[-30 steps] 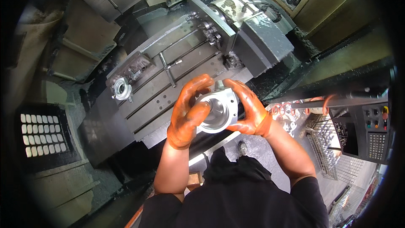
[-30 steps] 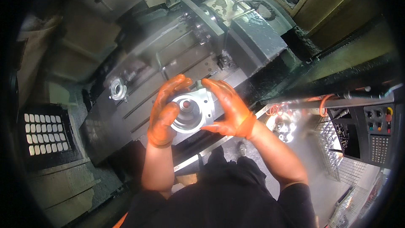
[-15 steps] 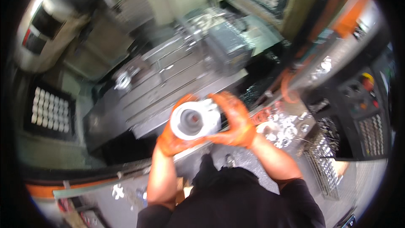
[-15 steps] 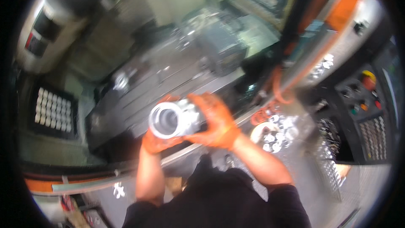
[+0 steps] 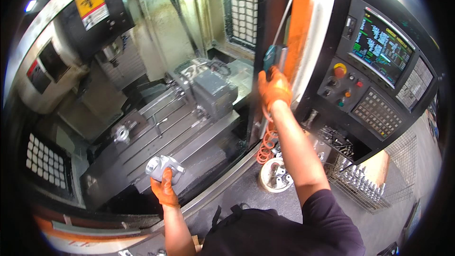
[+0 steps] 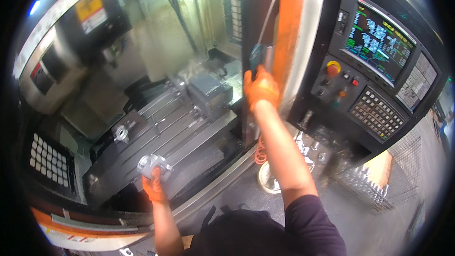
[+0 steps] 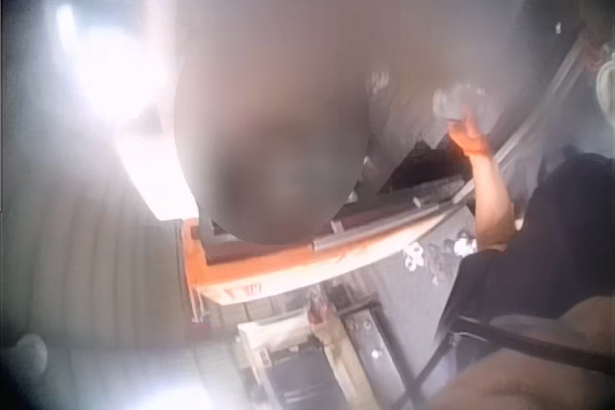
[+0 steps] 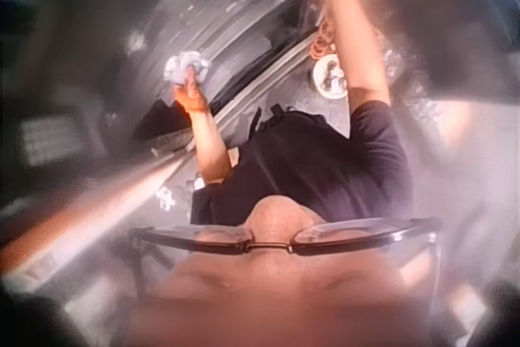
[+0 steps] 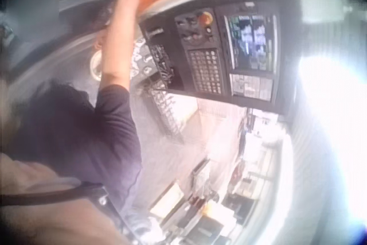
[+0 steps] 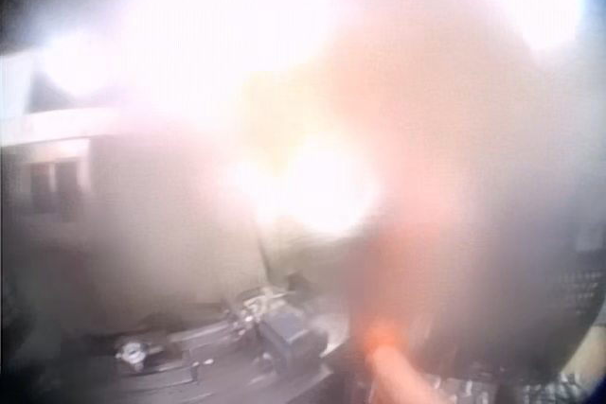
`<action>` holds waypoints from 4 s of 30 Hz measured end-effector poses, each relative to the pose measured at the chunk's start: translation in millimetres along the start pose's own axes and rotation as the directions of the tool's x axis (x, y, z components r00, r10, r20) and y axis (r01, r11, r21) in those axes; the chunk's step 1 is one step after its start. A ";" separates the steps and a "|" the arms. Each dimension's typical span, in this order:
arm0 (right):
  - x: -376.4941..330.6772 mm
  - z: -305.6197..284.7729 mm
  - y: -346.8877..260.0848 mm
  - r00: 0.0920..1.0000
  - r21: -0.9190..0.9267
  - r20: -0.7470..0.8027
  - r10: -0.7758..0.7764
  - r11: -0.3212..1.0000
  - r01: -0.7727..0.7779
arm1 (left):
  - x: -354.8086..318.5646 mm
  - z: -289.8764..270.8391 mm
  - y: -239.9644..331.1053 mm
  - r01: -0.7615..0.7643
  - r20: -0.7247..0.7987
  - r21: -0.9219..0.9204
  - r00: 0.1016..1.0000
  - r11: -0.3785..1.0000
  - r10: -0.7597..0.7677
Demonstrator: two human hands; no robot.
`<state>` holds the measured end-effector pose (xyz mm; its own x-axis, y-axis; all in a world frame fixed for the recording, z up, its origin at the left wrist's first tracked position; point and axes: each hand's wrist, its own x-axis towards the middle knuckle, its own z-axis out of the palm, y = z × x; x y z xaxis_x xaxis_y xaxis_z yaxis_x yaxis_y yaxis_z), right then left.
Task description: The person removes a cylindrical metal part from a CNC machine, measures its internal diameter with a dial bore gauge, and then places the part back into the machine. The person wears orange gloves throughout the task.
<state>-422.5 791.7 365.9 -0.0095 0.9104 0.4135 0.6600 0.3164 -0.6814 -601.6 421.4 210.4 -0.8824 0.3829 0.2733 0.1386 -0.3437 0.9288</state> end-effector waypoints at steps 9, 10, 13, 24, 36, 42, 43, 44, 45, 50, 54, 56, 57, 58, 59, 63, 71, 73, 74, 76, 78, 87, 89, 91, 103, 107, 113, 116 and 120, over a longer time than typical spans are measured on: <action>88.1 46.8 42.6 0.981 -0.155 -0.177 0.081 0.982 -0.109 | -8.2 -97.5 41.6 0.095 -0.014 -0.324 0.994 0.941 -0.105; 88.1 45.6 30.7 0.981 -0.152 -0.184 0.061 0.984 -0.089 | -10.3 -110.1 44.9 0.071 -0.044 -0.348 0.995 0.935 -0.092; 101.4 11.8 27.1 0.982 0.143 -0.189 -0.027 0.988 0.055 | -8.4 -146.2 38.9 0.027 -0.040 -0.436 0.998 0.900 -0.049; -230.6 -48.1 85.5 0.331 0.349 0.935 -0.125 0.173 -0.921 | 37.8 -184.1 10.3 0.233 -0.092 -0.776 0.878 0.586 -0.470; -395.6 -38.2 -18.1 0.263 0.098 0.960 -0.097 0.995 0.008 | 76.3 -200.8 -34.3 0.158 -0.306 -0.778 0.750 0.608 -0.586; -388.5 -33.1 -17.3 0.221 0.121 0.966 -0.131 0.991 0.060 | 64.1 -193.5 -27.5 0.206 -0.264 -0.774 0.754 0.598 -0.602; -386.8 -34.5 -15.8 0.234 0.104 0.966 -0.106 0.994 0.017 | 62.5 -190.8 -27.2 0.197 -0.258 -0.786 0.758 0.587 -0.600; -377.9 -35.7 -15.5 0.255 0.075 0.964 -0.070 0.997 -0.010 | 60.3 -188.8 -27.0 0.188 -0.251 -0.797 0.762 0.574 -0.597; -367.5 -40.8 -21.3 0.278 0.096 0.959 -0.062 0.990 -0.108 | 57.9 -187.8 -26.5 0.182 -0.225 -0.793 0.799 0.581 -0.557; -347.2 -67.7 -5.0 0.154 0.124 0.978 -0.142 0.985 0.118 | 42.0 -187.2 -20.5 0.135 -0.162 -0.756 0.910 0.641 -0.383; -320.5 -79.5 4.3 0.211 -0.058 0.976 0.051 0.998 0.027 | 32.6 -186.9 -20.8 0.106 -0.084 -0.774 0.960 0.624 -0.268; -314.2 -101.9 -5.3 0.151 0.098 0.981 -0.119 0.985 0.142 | 25.8 -189.0 -19.7 0.122 0.020 -0.764 0.986 0.634 -0.167; -314.6 -109.0 -5.9 0.118 0.175 0.973 -0.200 0.965 0.194 | 22.3 -185.1 -17.6 0.107 0.005 -0.774 0.987 0.625 -0.163; -316.8 -112.8 -0.3 0.219 0.317 0.904 -0.367 0.919 0.235 | 18.6 -179.7 -15.7 0.091 -0.010 -0.783 0.987 0.615 -0.159; -311.4 -113.0 5.2 0.220 0.311 0.904 -0.368 0.916 0.253 | 14.6 -175.2 -12.4 0.075 -0.020 -0.796 0.989 0.601 -0.150; -292.1 -123.6 16.8 0.227 0.274 0.913 -0.339 0.921 0.276 | 4.2 -157.7 -5.6 0.023 -0.030 -0.844 0.996 0.536 -0.089; -276.4 -140.4 31.1 0.240 0.441 0.813 -0.531 0.830 0.342 | -9.8 -136.5 -6.1 0.025 0.035 -0.874 0.999 0.485 0.013; -266.9 -143.5 29.9 0.221 0.431 0.837 -0.501 0.852 0.299 | -9.2 -135.6 -4.1 0.046 0.094 -0.888 0.992 0.458 0.083; -264.9 -145.0 30.2 0.225 0.421 0.843 -0.489 0.859 0.292 | -8.4 -135.4 -2.9 0.058 0.124 -0.893 0.985 0.446 0.119; -263.8 -152.6 21.8 0.247 0.418 0.826 -0.506 0.845 0.333 | -3.3 -131.1 2.2 0.083 0.184 -0.864 0.970 0.497 0.158; -264.3 -153.8 28.2 0.261 0.462 0.715 -0.649 0.718 0.520 | -2.3 -129.4 4.5 0.096 0.205 -0.853 0.966 0.514 0.159; -279.9 -165.9 36.4 0.191 0.537 0.703 -0.685 0.687 0.489 | 4.8 -130.4 -0.4 0.085 0.227 -0.855 0.948 0.512 0.222; -280.4 -166.7 33.5 0.223 0.494 0.768 -0.600 0.777 0.390 | 9.0 -134.9 -9.7 0.090 0.273 -0.873 0.905 0.480 0.325; -272.0 -162.0 29.5 0.242 0.490 0.729 -0.640 0.735 0.469 | 8.3 -132.8 -5.1 0.098 0.267 -0.886 0.907 0.453 0.325; -270.6 -157.8 8.8 0.182 0.532 0.729 -0.660 0.713 0.457 | 10.0 -136.3 2.2 0.109 0.236 -0.899 0.937 0.423 0.258; -281.4 -160.0 14.5 0.205 0.541 0.734 -0.648 0.740 0.399 | 17.8 -134.6 7.9 0.104 0.288 -0.839 0.918 0.535 0.273; -267.5 -161.4 29.6 0.249 0.499 0.714 -0.654 0.725 0.474 | 16.3 -146.3 -1.9 0.079 0.222 -0.903 0.927 0.421 0.303; -266.2 -153.6 24.3 0.253 0.555 0.589 -0.767 0.612 0.564 | 15.8 -150.6 -0.2 0.081 0.210 -0.904 0.940 0.419 0.270; -273.0 -157.7 24.3 0.243 0.489 0.711 -0.660 0.712 0.504 | 17.9 -156.0 6.6 0.112 0.248 -0.903 0.924 0.416 0.290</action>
<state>-285.5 508.8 331.7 -0.9720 0.2016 0.1208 0.0978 0.8144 -0.5720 -686.7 292.2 182.4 -0.6643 0.4668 0.5838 -0.4467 -0.8741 0.1907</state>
